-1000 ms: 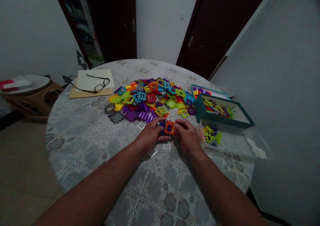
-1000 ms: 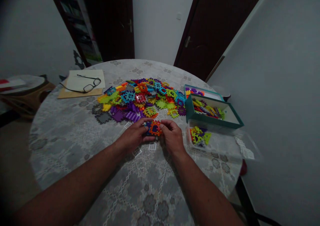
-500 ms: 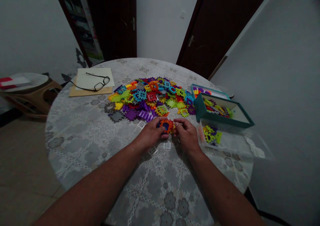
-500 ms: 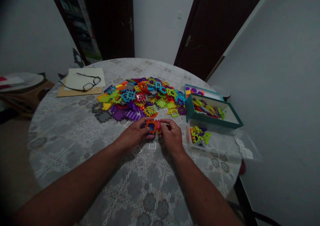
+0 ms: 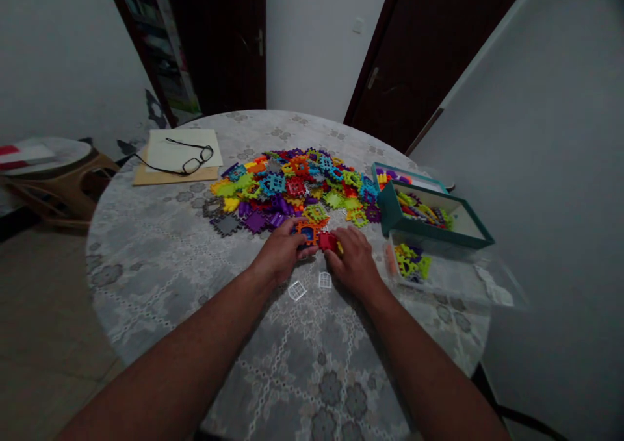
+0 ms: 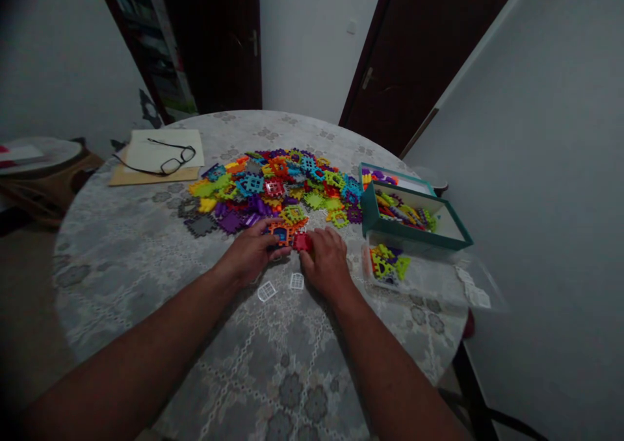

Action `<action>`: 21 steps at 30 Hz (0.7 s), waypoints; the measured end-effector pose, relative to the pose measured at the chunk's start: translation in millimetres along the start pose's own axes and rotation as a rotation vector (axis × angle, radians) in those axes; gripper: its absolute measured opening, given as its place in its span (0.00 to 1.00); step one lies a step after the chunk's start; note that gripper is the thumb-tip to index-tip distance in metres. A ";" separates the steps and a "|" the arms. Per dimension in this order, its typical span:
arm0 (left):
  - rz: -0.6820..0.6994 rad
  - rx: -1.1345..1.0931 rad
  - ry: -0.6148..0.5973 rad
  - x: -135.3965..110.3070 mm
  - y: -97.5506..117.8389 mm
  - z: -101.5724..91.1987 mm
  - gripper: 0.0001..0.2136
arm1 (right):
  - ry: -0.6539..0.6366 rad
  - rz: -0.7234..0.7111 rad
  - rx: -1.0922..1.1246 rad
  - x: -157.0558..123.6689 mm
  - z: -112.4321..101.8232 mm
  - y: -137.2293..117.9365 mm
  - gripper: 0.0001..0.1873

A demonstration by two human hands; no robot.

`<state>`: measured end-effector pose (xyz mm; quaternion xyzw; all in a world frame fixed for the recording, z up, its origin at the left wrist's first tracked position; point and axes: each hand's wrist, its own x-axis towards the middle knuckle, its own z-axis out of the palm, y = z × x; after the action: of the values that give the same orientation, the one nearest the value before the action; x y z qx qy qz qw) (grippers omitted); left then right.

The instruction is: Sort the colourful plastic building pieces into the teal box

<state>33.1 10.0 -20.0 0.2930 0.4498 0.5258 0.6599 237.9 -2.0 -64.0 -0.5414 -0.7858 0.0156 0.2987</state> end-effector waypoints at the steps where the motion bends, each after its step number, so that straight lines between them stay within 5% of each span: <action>1: -0.008 0.004 -0.002 -0.5 0.1 0.3 0.22 | -0.021 0.004 0.008 0.8 1.4 -0.6 0.21; 5: -0.022 -0.006 0.001 -1.9 2.8 1.3 0.21 | -0.024 0.020 0.099 3.6 0.4 -0.9 0.18; 12: -0.054 -0.045 -0.001 -5.1 4.3 1.8 0.14 | 0.195 0.093 0.198 1.7 -14.1 -0.5 0.24; 21: -0.101 -0.073 -0.168 -10.6 1.3 6.2 0.11 | 0.124 -0.076 0.282 0.0 -18.2 -26.1 0.31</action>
<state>37.7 0.8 -13.3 0.2887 0.3876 0.4812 0.7313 224.8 -18.3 -39.9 -0.4640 -0.7757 0.0811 0.4200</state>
